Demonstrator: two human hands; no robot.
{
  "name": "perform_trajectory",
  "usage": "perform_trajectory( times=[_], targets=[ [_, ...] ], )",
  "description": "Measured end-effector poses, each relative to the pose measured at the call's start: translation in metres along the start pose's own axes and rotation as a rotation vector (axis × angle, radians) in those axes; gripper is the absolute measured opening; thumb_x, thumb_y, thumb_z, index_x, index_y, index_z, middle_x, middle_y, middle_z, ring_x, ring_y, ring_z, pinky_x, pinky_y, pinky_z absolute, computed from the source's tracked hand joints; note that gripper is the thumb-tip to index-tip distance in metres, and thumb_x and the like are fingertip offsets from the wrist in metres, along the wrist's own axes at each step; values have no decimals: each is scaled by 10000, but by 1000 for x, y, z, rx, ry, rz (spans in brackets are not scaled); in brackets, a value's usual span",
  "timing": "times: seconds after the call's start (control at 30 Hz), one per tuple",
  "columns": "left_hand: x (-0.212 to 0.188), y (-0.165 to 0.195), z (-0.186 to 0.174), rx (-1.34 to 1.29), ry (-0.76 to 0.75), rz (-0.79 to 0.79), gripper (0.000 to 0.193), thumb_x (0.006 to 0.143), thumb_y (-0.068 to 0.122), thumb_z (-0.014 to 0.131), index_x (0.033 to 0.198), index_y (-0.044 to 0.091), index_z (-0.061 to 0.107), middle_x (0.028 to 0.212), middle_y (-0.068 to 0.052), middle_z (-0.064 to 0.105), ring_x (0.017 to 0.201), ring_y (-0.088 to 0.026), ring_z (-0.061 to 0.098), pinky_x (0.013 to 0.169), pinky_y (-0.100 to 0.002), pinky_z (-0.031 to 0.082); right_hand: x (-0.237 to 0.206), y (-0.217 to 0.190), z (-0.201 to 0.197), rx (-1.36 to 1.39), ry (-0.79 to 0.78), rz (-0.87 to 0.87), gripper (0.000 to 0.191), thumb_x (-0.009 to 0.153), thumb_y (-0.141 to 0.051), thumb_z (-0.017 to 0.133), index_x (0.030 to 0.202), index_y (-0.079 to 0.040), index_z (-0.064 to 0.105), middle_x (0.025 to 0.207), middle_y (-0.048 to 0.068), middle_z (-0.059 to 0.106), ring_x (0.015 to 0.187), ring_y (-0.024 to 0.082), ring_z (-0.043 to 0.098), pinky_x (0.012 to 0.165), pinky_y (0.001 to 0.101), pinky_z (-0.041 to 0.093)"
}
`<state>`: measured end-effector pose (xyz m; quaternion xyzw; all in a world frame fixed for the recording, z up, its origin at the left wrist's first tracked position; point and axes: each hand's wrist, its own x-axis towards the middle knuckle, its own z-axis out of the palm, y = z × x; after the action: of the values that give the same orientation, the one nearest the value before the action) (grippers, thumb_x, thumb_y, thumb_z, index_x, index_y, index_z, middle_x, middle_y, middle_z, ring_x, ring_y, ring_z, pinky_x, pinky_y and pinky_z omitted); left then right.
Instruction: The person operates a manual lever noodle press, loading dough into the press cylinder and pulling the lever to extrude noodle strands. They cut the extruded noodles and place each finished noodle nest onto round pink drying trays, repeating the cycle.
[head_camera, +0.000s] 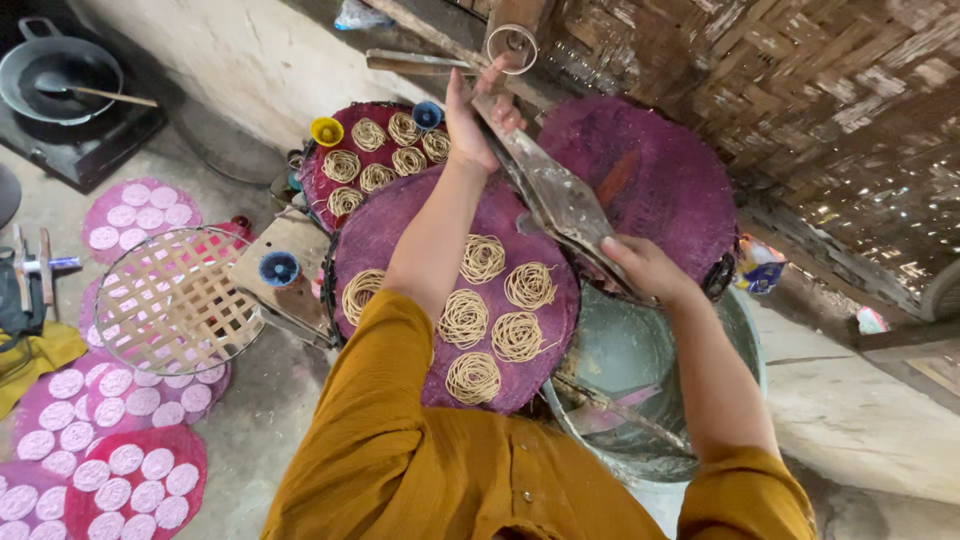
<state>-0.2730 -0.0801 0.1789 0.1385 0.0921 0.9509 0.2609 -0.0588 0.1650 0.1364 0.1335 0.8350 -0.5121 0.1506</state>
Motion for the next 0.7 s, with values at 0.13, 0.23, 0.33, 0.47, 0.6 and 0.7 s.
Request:
perform_trajectory(
  times=[0.13,0.23,0.33,0.47,0.6,0.7],
  targets=[
    [-6,-3,-8,17,74,-13,707,967,714,342,1292,139,594,574,10,356,508,-175,392,625,-374,403,-1,-2,-5,-62,-4,54,626,996,-555,531,1078,30,738,791,93,709,689,179,660,652,353,543],
    [-7,-8,-6,26,90,23,686,987,694,371,1296,128,605,577,27,346,489,-152,369,628,-370,410,-4,-6,-12,-210,60,13,606,964,-546,545,1114,4,750,771,85,724,665,178,663,641,351,542],
    [0,-2,0,38,77,63,639,995,655,394,1299,132,598,579,31,335,497,-152,363,637,-386,425,-8,-9,-13,-407,200,-193,588,978,-530,601,1129,21,743,817,77,733,750,141,672,691,333,537],
    [5,11,6,28,11,54,639,1008,646,392,1300,118,599,576,22,330,498,-156,357,613,-365,408,-17,-7,-9,-173,172,-107,592,938,-532,615,1188,-12,748,788,99,695,674,146,609,616,360,515],
    [-6,-2,6,72,12,36,648,999,669,374,1247,117,606,555,26,318,458,-160,344,557,-355,386,-27,-4,-12,-289,186,-21,619,906,-550,629,1214,-25,742,790,140,736,671,191,690,654,366,562],
    [-3,-7,9,40,42,42,684,983,675,363,1265,105,615,531,24,304,456,-163,338,573,-362,394,-31,-6,-17,-515,295,-169,634,919,-544,636,1342,-75,696,833,165,744,742,224,724,714,375,567]
  ],
)
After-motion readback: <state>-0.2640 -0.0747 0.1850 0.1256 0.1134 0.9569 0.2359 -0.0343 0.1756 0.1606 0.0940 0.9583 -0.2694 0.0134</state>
